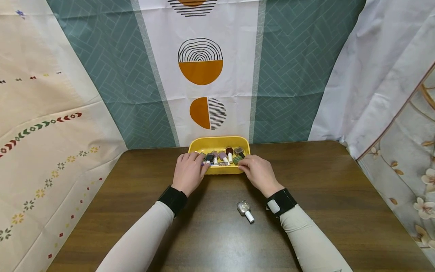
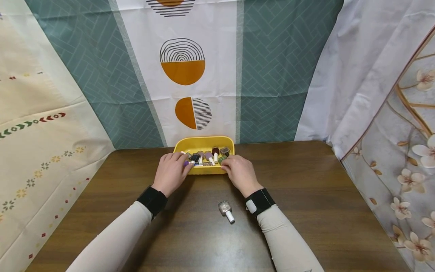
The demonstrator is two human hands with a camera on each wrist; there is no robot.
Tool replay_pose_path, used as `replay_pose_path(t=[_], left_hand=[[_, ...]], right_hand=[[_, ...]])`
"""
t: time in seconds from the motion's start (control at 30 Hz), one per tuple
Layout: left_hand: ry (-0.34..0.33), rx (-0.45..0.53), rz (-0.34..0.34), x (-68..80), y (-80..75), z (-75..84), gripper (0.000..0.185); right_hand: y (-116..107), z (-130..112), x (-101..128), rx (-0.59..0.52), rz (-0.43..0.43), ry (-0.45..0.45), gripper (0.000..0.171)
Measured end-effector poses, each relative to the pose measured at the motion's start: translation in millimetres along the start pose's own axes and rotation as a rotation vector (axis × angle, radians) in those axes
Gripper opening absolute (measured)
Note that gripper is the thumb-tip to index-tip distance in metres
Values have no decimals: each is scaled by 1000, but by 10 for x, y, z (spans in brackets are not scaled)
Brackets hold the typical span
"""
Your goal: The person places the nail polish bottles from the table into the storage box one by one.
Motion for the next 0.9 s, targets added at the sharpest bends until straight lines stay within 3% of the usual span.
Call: replay_pose_path(t=[0.2,0.47,0.73,0.9], left_hand=[[55,30,60,172,-23,9,43],[91,78,111,262,-46,-7,43],[131,-15,143,312,-39,57,47],[102,-4,150,332,-1,50,44]], right_hand=[[-3,-13,-6,2,-3,8,10],[-1,-20,1,-9,1,5,8],[12,-18,5,-11,-10,14,10],[8,-27,-2,-13,-20,20,12]])
Point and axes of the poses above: each hand's wrist, its own x-axis away from the middle knuckle, its own y-axis out of the palm, z = x × y, the point moved 5 cm from there along -x, towards the middle knuckle, and after that the axes turned 12 degrees about -z, right-handed, at the moved point
